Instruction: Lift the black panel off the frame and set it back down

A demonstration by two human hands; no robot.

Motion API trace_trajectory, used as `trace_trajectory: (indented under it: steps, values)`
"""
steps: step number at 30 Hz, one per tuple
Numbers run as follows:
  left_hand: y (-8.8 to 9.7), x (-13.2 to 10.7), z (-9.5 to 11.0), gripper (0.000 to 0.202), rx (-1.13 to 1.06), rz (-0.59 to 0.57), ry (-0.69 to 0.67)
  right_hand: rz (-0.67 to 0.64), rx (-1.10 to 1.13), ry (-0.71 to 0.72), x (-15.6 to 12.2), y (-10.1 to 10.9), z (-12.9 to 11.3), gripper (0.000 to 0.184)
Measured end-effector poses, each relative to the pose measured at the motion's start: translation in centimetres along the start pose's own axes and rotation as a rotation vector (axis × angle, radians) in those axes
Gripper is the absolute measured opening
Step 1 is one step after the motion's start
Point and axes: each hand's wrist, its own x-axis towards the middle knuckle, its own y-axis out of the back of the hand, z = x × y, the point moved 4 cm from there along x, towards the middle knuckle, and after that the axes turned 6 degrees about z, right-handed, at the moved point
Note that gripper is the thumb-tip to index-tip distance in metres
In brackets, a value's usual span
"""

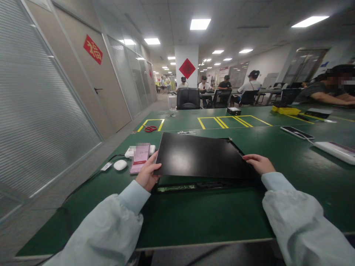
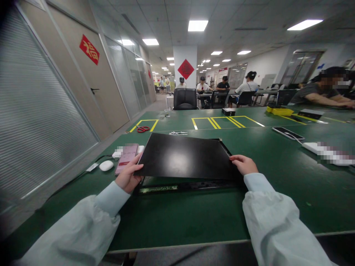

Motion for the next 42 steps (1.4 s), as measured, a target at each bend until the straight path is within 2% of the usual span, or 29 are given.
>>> trace_trajectory:
  steps: [4, 10, 24, 31, 36, 42]
  values:
    - [0.0, 0.2, -0.2, 0.079, -0.014, -0.014, -0.01, 0.001, -0.018, -0.019, 0.1, 0.0, 0.2, 0.024]
    - [-0.1, 0.7, -0.6, 0.068, -0.068, -0.002, -0.026, 0.017, -0.077, -0.014, 0.1, 0.2, 0.3, 0.026]
    - [-0.8, -0.6, 0.1, 0.071, -0.118, 0.06, 0.012, 0.012, -0.182, -0.024, -0.4, 0.3, -0.8, 0.024]
    - [-1.3, -0.7, 0.2, 0.068, -0.147, 0.053, 0.006, 0.017, -0.115, -0.014, 0.3, 0.2, 0.2, 0.029]
    - [-1.3, -0.6, 0.0, 0.066, -0.155, 0.055, 0.015, 0.064, -0.133, 0.064, 0.4, 0.3, 0.7, 0.026]
    - [-1.1, -0.4, -0.2, 0.065, -0.149, 0.075, 0.034, 0.084, -0.246, 0.021, -0.3, 0.6, -0.3, 0.025]
